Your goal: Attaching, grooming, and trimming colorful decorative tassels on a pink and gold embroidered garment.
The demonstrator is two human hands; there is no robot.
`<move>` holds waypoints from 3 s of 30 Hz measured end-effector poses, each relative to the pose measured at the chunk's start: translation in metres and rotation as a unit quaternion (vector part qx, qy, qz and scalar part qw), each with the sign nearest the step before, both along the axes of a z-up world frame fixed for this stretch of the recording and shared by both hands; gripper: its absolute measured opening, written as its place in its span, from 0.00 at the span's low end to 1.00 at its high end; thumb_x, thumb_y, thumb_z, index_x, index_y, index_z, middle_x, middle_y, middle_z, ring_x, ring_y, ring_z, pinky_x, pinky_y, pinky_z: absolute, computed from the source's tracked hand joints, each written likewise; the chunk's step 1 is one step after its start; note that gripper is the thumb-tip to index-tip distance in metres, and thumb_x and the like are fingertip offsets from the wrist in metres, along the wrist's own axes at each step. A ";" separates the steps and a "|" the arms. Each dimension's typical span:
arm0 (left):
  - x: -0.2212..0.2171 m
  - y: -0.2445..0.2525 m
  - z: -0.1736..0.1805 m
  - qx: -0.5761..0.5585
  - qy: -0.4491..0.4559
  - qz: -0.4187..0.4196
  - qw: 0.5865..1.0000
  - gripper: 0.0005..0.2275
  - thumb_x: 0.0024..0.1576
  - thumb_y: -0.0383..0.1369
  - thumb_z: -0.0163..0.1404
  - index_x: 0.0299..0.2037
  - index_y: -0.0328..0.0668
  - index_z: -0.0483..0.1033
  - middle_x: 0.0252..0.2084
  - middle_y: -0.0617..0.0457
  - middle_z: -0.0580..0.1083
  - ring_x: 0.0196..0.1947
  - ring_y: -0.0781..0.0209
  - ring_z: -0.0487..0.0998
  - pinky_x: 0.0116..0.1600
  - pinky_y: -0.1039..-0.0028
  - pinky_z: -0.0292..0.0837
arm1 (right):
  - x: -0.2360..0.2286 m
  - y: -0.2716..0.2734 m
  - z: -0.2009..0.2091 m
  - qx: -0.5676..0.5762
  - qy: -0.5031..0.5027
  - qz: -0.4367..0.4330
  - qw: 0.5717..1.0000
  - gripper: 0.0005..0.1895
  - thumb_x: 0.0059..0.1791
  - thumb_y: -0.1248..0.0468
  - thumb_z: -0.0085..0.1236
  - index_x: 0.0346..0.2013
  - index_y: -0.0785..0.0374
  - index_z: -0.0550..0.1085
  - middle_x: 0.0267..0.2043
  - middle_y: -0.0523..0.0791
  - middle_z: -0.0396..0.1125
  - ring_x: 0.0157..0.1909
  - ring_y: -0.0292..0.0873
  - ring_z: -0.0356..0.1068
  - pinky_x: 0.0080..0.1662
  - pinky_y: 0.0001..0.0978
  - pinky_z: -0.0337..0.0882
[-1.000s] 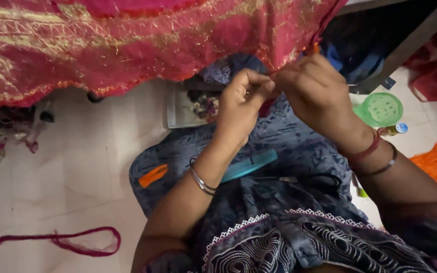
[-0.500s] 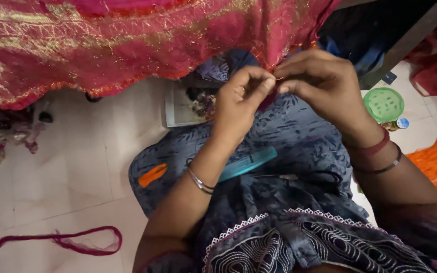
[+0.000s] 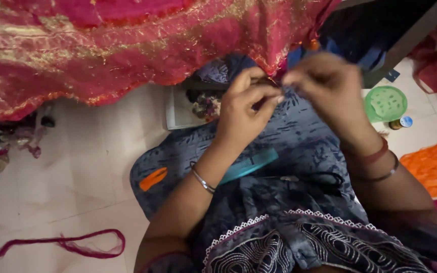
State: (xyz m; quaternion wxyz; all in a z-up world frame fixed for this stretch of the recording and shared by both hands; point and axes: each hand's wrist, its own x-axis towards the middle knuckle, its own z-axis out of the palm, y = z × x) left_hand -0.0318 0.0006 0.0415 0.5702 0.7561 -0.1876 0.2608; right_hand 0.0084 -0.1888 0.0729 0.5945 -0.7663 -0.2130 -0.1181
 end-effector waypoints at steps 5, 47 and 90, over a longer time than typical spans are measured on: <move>-0.001 -0.001 0.001 0.040 -0.032 0.027 0.998 0.07 0.56 0.27 0.62 0.42 0.40 0.79 0.51 0.48 0.74 0.50 0.56 0.80 0.54 0.70 0.77 | 0.000 0.000 0.001 -0.002 0.116 0.109 0.987 0.02 0.53 0.71 0.61 0.39 0.69 0.78 0.41 0.42 0.72 0.42 0.32 0.70 0.44 0.23 0.70; 0.032 -0.015 -0.008 -0.169 0.132 -0.055 0.975 0.04 0.56 0.24 0.61 0.40 0.36 0.83 0.38 0.58 0.79 0.39 0.70 0.78 0.47 0.78 0.75 | -0.017 -0.001 0.041 -0.254 -0.242 0.000 0.937 0.07 0.49 0.74 0.64 0.41 0.66 0.78 0.38 0.50 0.67 0.39 0.52 0.71 0.40 0.40 0.71; 0.012 -0.013 0.032 0.031 -0.022 0.015 0.999 0.05 0.55 0.27 0.63 0.37 0.43 0.80 0.56 0.53 0.68 0.59 0.55 0.66 0.68 0.66 0.62 | -0.009 -0.037 0.034 -0.080 -0.187 -0.044 0.978 0.06 0.57 0.75 0.63 0.47 0.67 0.76 0.51 0.48 0.66 0.50 0.38 0.69 0.49 0.27 0.70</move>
